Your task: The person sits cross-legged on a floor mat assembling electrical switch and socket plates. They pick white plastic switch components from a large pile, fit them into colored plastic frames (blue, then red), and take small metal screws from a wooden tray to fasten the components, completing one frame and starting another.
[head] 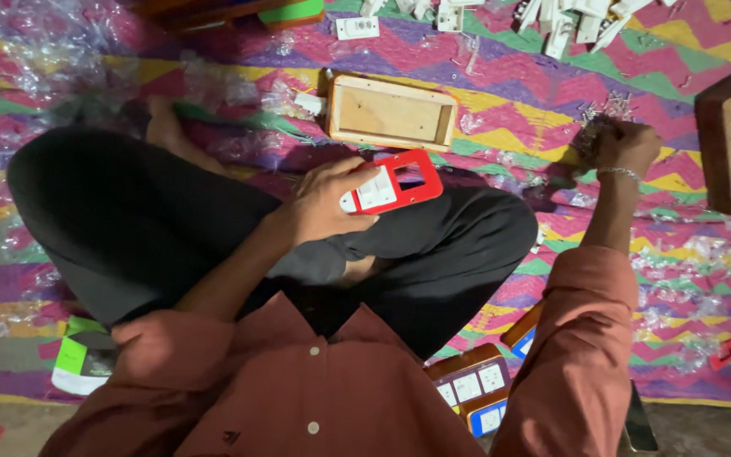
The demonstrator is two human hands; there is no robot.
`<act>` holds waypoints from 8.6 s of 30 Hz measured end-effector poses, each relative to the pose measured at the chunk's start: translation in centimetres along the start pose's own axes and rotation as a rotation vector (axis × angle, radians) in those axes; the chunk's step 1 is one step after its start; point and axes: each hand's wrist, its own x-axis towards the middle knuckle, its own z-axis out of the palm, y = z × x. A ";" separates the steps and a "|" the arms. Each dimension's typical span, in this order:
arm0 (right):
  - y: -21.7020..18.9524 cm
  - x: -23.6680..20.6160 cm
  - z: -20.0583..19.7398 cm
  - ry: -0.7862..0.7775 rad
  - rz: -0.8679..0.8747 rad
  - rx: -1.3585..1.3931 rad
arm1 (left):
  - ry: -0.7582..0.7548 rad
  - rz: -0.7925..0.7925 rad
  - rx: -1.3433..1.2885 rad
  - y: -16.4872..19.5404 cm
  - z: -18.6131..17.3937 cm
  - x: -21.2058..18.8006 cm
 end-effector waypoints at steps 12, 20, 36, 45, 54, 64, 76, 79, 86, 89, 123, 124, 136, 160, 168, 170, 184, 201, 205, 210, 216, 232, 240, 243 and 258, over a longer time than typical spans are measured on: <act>-4.2 1.2 -1.3 0.132 0.043 0.205 | 0.119 -0.371 -1.179 -3.3 -0.4 0.2; -27.3 -8.6 -5.2 -0.132 -0.137 1.156 | 0.005 -0.251 -1.689 -3.7 -0.5 -0.3; -39.0 -11.6 -2.7 -0.203 0.219 1.448 | -0.055 -0.216 -1.847 -4.4 1.0 -0.9; -39.2 -11.6 -2.2 -0.154 0.159 1.428 | -0.054 -0.202 -1.917 -4.2 1.1 -0.8; -39.3 -11.6 -2.8 -0.177 0.141 1.452 | -0.040 -0.231 -1.904 -4.3 1.4 -0.9; -39.3 -11.9 -2.5 -0.206 0.193 1.504 | -0.048 -0.283 -1.846 -4.3 1.6 -1.0; -38.7 -12.2 -1.8 -0.231 0.257 1.570 | -0.067 -0.263 -1.848 -3.7 0.9 -1.1; -38.7 -12.2 -1.8 -0.229 0.249 1.584 | -0.062 -0.258 -1.845 -3.5 0.8 -1.1; -38.6 -12.3 -1.5 -0.191 0.223 1.534 | -0.042 -0.269 -1.824 -3.3 0.8 -1.1; -38.5 -12.2 -1.3 -0.188 0.196 1.506 | -0.043 -0.283 -1.837 -3.3 0.8 -1.1; -39.7 -12.4 -3.0 0.073 -0.060 0.964 | -0.015 -0.312 -1.791 -3.0 0.3 -1.1; -39.6 -12.2 -3.1 0.056 -0.055 0.968 | -0.028 -0.308 -1.795 -3.1 0.4 -1.1; -38.8 -11.3 -5.2 -0.069 -0.155 0.890 | -0.046 -0.331 -1.792 -3.9 1.2 -1.0; -39.9 -11.0 -6.4 0.052 -0.341 0.650 | -0.040 -0.315 -1.780 -3.5 0.8 -1.1; -39.6 -10.9 -6.2 0.073 -0.389 0.645 | -0.012 -0.311 -1.720 -3.2 0.5 -0.9; -39.5 -10.8 -6.0 0.084 -0.386 0.643 | -0.005 -0.297 -1.691 -3.2 0.6 -0.9; -39.6 -11.0 -5.8 0.075 -0.368 0.620 | 0.021 -0.274 -1.656 -2.7 -0.2 -1.2; -39.3 -11.3 -5.3 0.023 -0.289 0.727 | -0.006 -0.268 -1.673 -3.1 0.1 -1.2; -39.2 -11.3 -5.1 0.037 -0.278 0.714 | -0.008 -0.292 -1.661 -2.9 0.0 -1.3; -39.2 -11.1 -5.3 0.042 -0.312 0.696 | -0.013 -0.292 -1.647 -2.7 -0.2 -1.2; -39.1 -11.3 -5.5 0.049 -0.270 0.707 | 0.017 -0.319 -1.620 -3.4 0.7 -1.1; -39.5 -10.6 -4.8 0.060 -0.296 0.704 | 0.112 -0.333 -1.442 -3.2 0.6 -0.6; -39.8 -10.5 -5.1 0.080 -0.306 0.698 | 0.117 -0.260 -1.467 -3.1 0.1 -0.6; -39.9 -10.4 -5.1 0.084 -0.306 0.680 | 0.120 -0.290 -1.462 -3.1 0.2 -0.4; -40.0 -10.3 -5.0 0.102 -0.301 0.692 | 0.091 -0.281 -1.481 -3.6 0.1 -0.3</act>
